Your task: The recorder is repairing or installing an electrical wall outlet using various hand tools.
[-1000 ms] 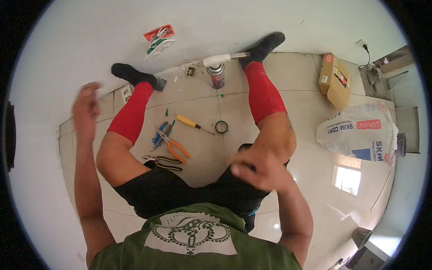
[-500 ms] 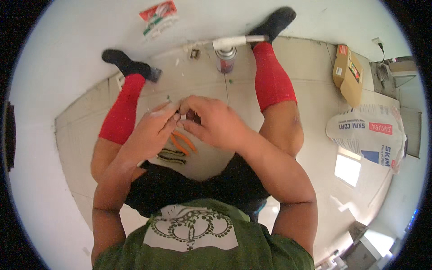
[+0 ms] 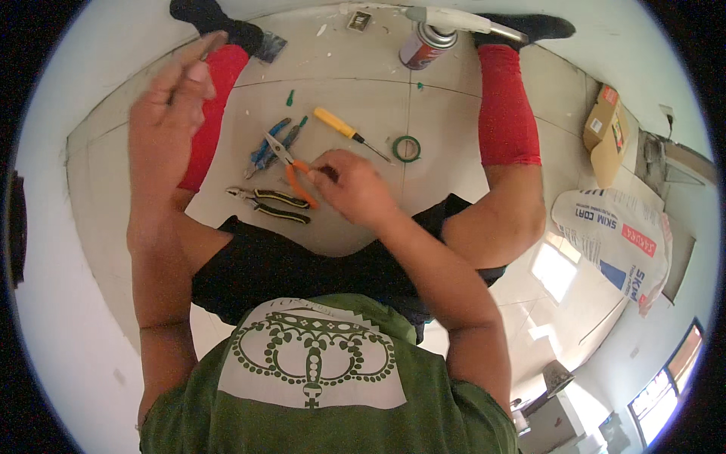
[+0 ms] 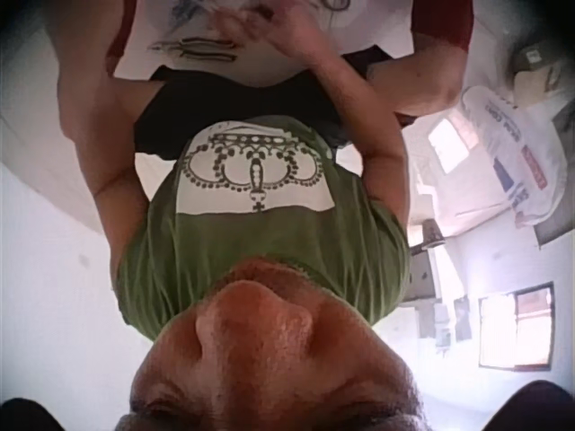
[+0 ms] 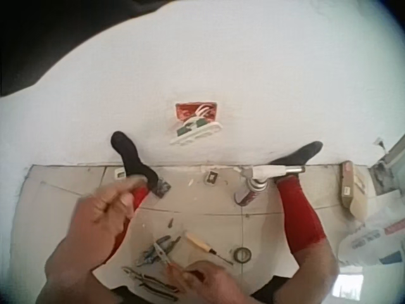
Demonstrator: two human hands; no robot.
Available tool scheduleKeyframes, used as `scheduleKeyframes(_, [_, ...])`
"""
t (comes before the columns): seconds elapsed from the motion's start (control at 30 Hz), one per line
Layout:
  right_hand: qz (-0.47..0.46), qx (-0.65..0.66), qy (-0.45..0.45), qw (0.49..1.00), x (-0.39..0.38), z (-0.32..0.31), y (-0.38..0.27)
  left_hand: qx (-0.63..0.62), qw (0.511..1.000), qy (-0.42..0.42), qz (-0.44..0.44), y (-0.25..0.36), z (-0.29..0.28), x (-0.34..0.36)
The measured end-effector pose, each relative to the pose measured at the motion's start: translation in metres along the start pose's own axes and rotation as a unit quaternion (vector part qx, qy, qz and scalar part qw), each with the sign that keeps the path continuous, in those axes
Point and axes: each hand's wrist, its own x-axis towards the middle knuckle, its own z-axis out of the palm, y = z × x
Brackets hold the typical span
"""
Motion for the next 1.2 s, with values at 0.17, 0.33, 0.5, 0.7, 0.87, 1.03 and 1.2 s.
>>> scheduleKeyframes(0.17, [-0.059,-0.259,-0.094,0.959,-0.003,0.042,0.047,-0.202,0.974,0.080,0.059,-0.014,-0.014,0.002])
scheduleKeyframes(0.33, [-0.022,-0.299,-0.143,0.943,0.008,0.031,0.036,-0.178,0.976,0.112,0.058,0.005,-0.007,-0.002])
scheduleKeyframes(0.5, [-0.036,-0.300,-0.124,0.945,0.010,0.048,0.025,-0.295,0.942,-0.009,0.158,0.001,-0.035,-0.003])
scheduleKeyframes(0.7, [-0.087,-0.339,-0.009,0.937,0.017,0.091,0.050,-0.287,0.953,0.070,0.061,-0.020,-0.019,0.004])
scheduleKeyframes(0.87, [0.205,-0.154,-0.030,0.966,0.007,0.082,0.049,-0.264,0.963,0.047,0.007,-0.043,-0.013,0.009])
scheduleKeyframes(1.03, [0.197,0.029,-0.071,0.977,-0.008,0.017,0.013,-0.385,0.916,-0.052,-0.098,-0.043,0.000,0.007])
scheduleKeyframes(1.2, [0.008,0.194,-0.032,0.980,-0.030,-0.038,-0.004,-0.544,0.794,-0.209,-0.175,-0.030,0.030,0.002])
